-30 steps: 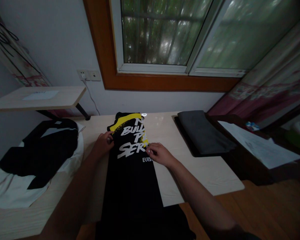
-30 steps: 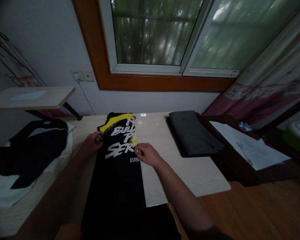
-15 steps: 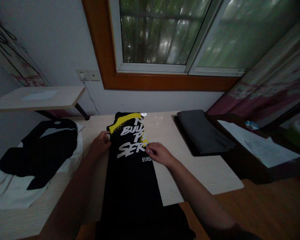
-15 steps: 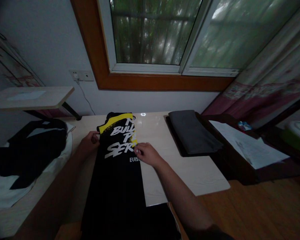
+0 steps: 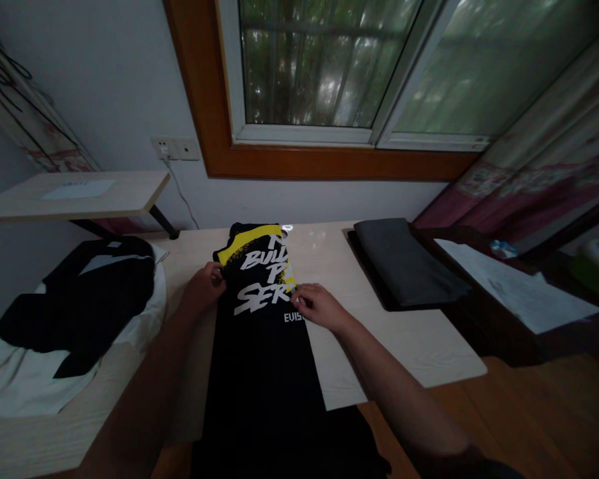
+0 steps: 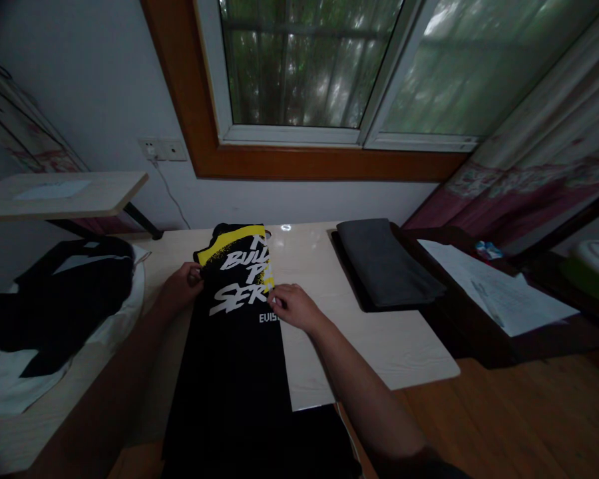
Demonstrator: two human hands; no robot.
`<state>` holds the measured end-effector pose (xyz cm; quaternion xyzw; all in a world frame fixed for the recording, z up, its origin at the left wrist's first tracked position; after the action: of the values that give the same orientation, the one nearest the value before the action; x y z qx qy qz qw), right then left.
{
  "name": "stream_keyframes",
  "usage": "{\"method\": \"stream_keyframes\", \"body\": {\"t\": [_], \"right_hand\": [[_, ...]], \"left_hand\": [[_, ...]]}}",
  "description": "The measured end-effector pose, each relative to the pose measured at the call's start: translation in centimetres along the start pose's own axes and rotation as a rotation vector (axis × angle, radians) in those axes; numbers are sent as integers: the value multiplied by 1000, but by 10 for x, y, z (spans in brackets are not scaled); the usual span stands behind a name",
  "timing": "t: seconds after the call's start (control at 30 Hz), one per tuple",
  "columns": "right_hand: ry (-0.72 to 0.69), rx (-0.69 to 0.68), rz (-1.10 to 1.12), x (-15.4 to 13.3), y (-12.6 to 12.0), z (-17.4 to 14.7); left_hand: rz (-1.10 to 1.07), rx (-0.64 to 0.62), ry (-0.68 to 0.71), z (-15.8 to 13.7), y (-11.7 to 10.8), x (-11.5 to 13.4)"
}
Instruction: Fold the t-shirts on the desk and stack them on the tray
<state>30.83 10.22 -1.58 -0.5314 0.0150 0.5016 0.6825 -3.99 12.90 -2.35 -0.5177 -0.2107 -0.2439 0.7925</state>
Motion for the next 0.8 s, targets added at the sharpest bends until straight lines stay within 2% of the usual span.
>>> {"method": "stream_keyframes", "body": {"t": [0.33,0.43,0.53,0.6,0.67,0.73,0.8], "right_hand": [[1,-3,-10,3,2,-1],[4,-8,-16,3,2,-1],[-5,-2,-16,2,2,0],[-7,4,-14,1,1,0],[-6,8,-12,1,1,0],[-4,10,-11,2,2,-1],[-1,11,-11,3,3,-1]], "left_hand": [[-18,8,-54,-1,-6,-1],[41,28,17,1,-8,-1],[106,76,180,2,-10,6],[102,30,294,-1,-10,13],[62,-93,381,-6,-8,22],[45,-213,427,-10,-4,30],[71,-239,420,-12,-2,32]]}}
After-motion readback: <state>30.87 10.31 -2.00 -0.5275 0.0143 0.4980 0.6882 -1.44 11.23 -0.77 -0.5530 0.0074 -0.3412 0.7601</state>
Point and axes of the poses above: each hand's wrist, its own z-axis towards the middle knuckle, its own y-axis out of the palm, x = y × z, the point moved 2 cm from there along z, towards the middle knuckle, and after that the axes turned 9 degrees about x, right-handed, at the moved point
